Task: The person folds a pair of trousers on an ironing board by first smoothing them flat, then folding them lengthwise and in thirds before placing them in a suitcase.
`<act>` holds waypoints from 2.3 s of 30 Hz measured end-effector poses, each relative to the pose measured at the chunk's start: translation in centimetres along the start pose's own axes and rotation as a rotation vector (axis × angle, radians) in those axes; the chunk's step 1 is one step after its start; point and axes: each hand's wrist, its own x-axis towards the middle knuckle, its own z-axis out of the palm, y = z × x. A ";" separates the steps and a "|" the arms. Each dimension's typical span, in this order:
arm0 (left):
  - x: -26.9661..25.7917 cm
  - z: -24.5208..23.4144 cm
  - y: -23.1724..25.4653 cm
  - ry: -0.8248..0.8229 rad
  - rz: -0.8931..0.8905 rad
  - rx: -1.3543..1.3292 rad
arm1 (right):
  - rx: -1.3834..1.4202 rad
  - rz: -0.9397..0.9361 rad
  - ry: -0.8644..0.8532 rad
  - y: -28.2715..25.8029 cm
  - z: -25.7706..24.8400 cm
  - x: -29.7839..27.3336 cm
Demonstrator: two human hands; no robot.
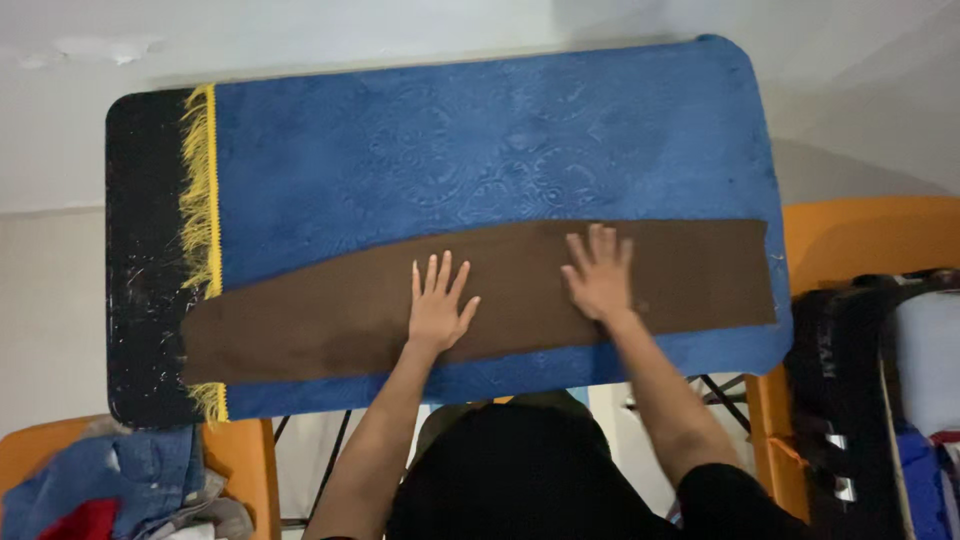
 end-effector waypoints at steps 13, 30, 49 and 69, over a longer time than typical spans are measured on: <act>2.3 1.6 7.4 0.127 0.054 -0.076 | -0.063 0.201 0.140 11.6 -3.6 -5.9; 5.9 5.4 16.1 0.072 0.187 -0.134 | -0.099 0.341 0.035 21.5 -4.3 -11.4; 10.7 11.9 24.1 -0.472 -0.504 -1.464 | 1.093 0.902 -0.135 29.5 -6.9 -11.3; 8.5 7.2 14.4 -0.369 -0.937 -2.074 | 1.011 -0.196 -0.123 -2.1 -10.8 -2.1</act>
